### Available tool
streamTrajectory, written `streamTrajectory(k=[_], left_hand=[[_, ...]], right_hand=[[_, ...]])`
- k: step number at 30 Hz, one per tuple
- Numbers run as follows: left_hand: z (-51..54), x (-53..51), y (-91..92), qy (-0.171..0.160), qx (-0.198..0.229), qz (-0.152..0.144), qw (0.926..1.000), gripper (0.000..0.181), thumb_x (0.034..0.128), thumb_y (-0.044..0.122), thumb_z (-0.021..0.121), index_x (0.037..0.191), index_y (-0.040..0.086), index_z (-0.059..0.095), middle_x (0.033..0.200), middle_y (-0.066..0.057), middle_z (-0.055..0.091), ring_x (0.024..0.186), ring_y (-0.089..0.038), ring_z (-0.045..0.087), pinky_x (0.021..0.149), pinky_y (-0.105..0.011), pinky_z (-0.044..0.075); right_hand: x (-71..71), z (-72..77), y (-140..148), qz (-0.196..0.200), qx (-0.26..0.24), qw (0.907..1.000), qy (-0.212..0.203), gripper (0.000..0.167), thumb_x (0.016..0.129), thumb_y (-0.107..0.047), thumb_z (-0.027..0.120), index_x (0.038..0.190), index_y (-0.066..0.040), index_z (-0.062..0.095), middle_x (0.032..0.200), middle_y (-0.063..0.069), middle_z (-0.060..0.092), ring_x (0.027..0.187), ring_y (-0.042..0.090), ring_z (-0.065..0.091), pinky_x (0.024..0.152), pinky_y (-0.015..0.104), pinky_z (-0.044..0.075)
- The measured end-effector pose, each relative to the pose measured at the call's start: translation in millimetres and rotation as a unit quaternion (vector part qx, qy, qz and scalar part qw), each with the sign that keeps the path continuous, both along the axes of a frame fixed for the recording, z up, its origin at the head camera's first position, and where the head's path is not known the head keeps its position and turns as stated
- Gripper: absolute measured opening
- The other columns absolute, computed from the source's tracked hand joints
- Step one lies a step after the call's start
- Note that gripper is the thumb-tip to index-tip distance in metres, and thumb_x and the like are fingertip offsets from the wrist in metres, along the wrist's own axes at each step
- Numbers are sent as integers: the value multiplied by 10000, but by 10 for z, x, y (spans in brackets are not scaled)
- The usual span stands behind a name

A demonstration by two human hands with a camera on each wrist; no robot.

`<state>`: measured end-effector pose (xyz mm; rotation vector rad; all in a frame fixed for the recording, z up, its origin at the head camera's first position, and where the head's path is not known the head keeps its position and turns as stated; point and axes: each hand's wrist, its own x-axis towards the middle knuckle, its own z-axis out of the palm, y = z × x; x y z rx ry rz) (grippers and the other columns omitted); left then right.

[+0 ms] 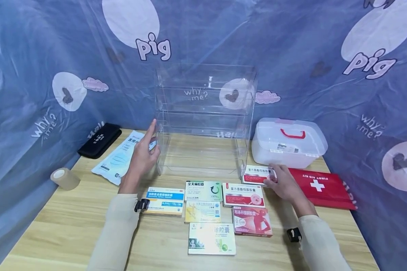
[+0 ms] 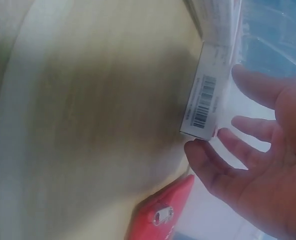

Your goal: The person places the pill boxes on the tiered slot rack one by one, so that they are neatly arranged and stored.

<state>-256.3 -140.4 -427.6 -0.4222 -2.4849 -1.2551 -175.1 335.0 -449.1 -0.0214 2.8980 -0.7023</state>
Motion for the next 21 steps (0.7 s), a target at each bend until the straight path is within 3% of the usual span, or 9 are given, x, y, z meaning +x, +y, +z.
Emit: streamTrajectory(k=[6, 13, 21], left_hand=[[-27, -15, -5, 86, 24, 2, 10000, 950, 991, -102, 564, 1740, 330, 171, 1789, -56, 292, 1404, -428, 612, 958, -488, 638], [-40, -33, 17, 68, 139, -66, 9999, 915, 993, -100, 553, 1741, 289, 200, 1780, -82, 310, 1406, -431, 608, 946, -534, 636], [-43, -13, 8, 32, 111, 46, 9999, 933, 989, -98, 564, 1741, 311, 193, 1770, -78, 333, 1395, -426, 619, 951, -526, 637]], right_hand=[[-50, -12, 70, -312, -306, 9982, -418, 894, 991, -246, 761, 1665, 46, 252, 1478, 410, 294, 1311, 561, 329, 1028, 775, 430], [-82, -65, 173, -223, -809, 9951, -519, 877, 998, -272, 762, 1657, 38, 274, 1506, 385, 463, 1320, 547, 467, 1064, 764, 413], [-128, -48, 193, -453, -898, 9919, -782, 886, 984, -310, 777, 1636, 34, 285, 1527, 397, 420, 1310, 560, 453, 1068, 752, 428]])
